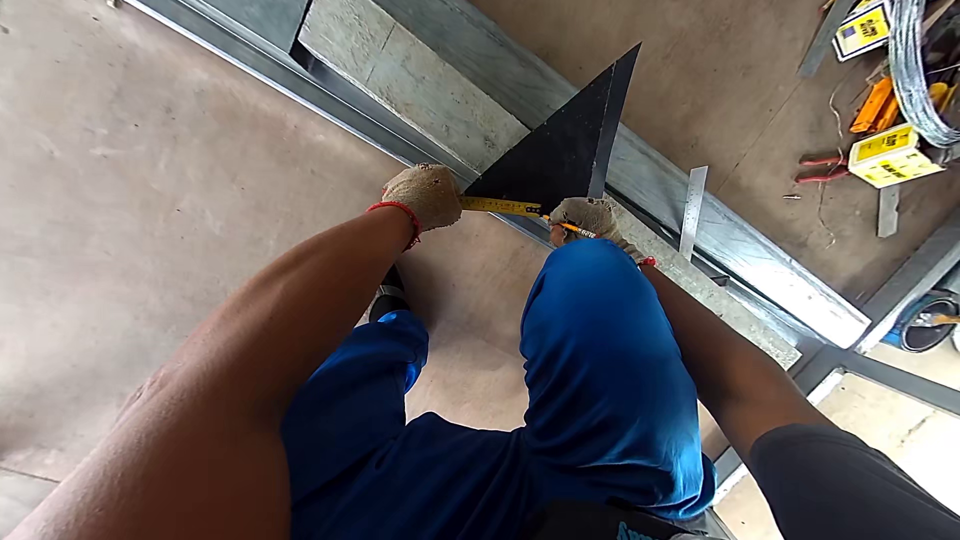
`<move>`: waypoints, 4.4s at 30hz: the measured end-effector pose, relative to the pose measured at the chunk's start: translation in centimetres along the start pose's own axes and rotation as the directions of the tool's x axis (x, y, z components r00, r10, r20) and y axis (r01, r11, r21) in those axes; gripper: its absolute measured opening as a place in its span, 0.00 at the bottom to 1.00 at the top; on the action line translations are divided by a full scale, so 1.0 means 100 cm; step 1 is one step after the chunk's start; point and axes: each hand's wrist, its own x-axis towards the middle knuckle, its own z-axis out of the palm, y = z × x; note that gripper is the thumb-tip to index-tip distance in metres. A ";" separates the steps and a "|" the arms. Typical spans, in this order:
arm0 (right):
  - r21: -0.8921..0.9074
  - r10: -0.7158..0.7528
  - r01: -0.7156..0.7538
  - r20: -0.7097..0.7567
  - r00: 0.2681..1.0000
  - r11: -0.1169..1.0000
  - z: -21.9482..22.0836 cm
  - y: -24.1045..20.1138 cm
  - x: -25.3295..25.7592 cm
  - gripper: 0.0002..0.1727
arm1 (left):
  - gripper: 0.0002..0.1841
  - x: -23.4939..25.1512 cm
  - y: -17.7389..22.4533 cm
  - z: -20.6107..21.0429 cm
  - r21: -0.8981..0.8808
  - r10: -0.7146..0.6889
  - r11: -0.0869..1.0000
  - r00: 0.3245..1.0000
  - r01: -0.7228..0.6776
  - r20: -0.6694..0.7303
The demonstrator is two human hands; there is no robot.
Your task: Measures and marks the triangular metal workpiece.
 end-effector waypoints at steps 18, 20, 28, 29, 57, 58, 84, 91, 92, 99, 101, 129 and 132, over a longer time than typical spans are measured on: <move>0.104 0.202 -0.197 -0.033 0.979 0.975 -0.021 -0.015 0.034 0.09 | 0.09 -0.009 0.007 0.001 -0.033 -0.032 0.999 0.999 0.032 -0.006; 0.082 0.188 -0.187 -0.009 0.982 0.979 -0.023 -0.025 0.045 0.09 | 0.10 -0.010 0.008 0.001 -0.036 -0.039 0.999 0.999 0.039 -0.007; 0.092 0.018 -0.032 0.154 0.988 0.995 0.018 -0.038 0.086 0.06 | 0.10 -0.012 0.009 0.001 -0.040 -0.048 0.998 0.999 0.047 -0.008; 0.098 0.009 -0.025 0.165 0.986 0.995 0.022 -0.039 0.087 0.06 | 0.10 -0.013 0.009 0.000 -0.046 -0.049 0.998 0.999 0.049 -0.004; 0.029 0.038 -0.045 0.201 0.979 0.999 0.042 -0.040 0.092 0.04 | 0.12 -0.022 0.013 -0.004 -0.069 -0.086 0.994 0.996 0.086 -0.003; 0.030 0.037 -0.044 0.200 0.979 0.999 0.042 -0.040 0.092 0.04 | 0.12 -0.021 0.013 -0.003 -0.070 -0.083 0.994 0.997 0.082 -0.005; -0.031 0.012 -0.006 0.194 0.981 1.000 0.045 -0.037 0.091 0.05 | 0.12 -0.020 0.012 -0.002 -0.058 -0.073 0.996 0.997 0.072 -0.013; -0.016 0.025 -0.022 0.228 0.973 1.000 0.044 -0.038 0.092 0.05 | 0.13 -0.021 0.013 -0.002 -0.056 -0.079 0.995 0.997 0.078 -0.015; -0.024 0.026 -0.021 0.228 0.973 0.999 0.044 -0.038 0.091 0.05 | 0.13 -0.022 0.013 -0.002 -0.055 -0.082 0.995 0.997 0.082 -0.012; 0.218 0.040 -0.062 0.107 0.993 0.974 0.043 -0.032 0.092 0.04 | 0.12 -0.020 0.011 -0.001 -0.071 -0.075 0.995 0.997 0.073 -0.022; 0.335 0.085 -0.093 0.038 0.996 0.937 0.043 -0.029 0.090 0.03 | 0.12 -0.020 0.009 -0.001 -0.082 -0.056 0.995 0.998 0.055 -0.015; 0.173 0.012 0.002 -0.079 0.997 0.985 0.013 -0.030 0.068 0.22 | 0.10 -0.012 -0.010 0.004 -0.161 0.070 0.985 0.995 -0.057 0.073; -0.212 -0.132 0.129 0.000 0.991 0.969 0.008 -0.009 0.046 0.19 | 0.10 -0.010 -0.012 0.008 -0.155 0.077 0.986 0.995 -0.067 0.060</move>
